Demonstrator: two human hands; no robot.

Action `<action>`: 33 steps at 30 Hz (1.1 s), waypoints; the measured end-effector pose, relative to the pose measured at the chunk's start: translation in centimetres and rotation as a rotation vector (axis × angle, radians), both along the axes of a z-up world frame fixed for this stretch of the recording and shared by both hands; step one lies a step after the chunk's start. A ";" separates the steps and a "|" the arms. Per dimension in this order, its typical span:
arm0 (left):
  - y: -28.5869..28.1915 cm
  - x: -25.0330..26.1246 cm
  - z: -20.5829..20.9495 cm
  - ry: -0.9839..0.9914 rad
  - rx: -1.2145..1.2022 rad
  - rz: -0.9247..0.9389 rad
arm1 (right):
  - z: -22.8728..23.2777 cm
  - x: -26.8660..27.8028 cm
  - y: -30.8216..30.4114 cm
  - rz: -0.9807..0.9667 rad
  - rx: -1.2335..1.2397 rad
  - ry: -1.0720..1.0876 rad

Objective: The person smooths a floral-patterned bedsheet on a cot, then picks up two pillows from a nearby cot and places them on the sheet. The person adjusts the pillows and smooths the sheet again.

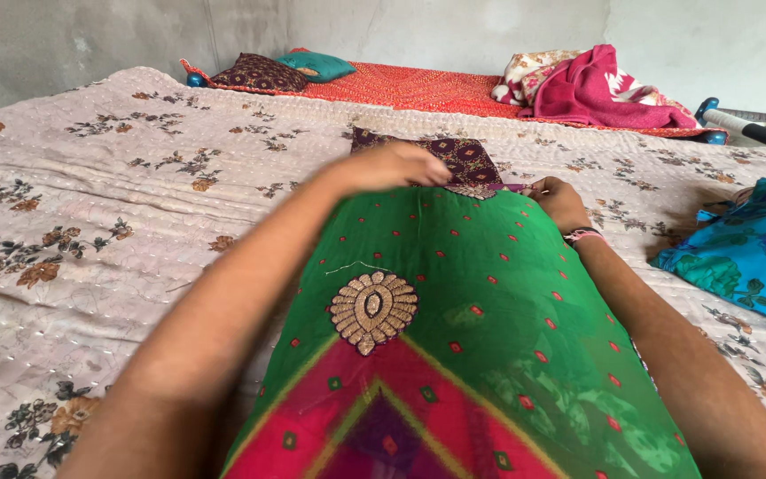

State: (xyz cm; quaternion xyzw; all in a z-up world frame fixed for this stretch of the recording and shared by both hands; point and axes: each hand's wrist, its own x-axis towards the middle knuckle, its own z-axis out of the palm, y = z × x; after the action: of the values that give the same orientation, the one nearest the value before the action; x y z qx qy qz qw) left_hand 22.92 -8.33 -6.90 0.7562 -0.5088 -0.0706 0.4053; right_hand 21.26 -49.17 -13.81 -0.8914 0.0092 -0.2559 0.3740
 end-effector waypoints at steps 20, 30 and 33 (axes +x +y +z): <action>0.8 2.3 -3.4 0.029 0.197 0.382 | 0.3 1.0 -1.7 0.102 0.092 0.144; 0.8 2.4 -4.4 -0.013 0.097 0.319 | 0.4 -2.2 -1.2 0.038 -0.499 -0.022; 1.3 2.2 -6.0 0.031 0.209 0.582 | 0.2 -5.6 -0.4 0.052 -0.649 -0.018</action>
State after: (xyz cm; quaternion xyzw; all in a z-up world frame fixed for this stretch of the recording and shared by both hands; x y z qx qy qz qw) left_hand 25.08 -7.02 -12.86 0.9066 -0.2545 -0.0149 0.3363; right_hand 15.62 -49.53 -13.62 -0.9617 -0.0991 -0.2439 0.0769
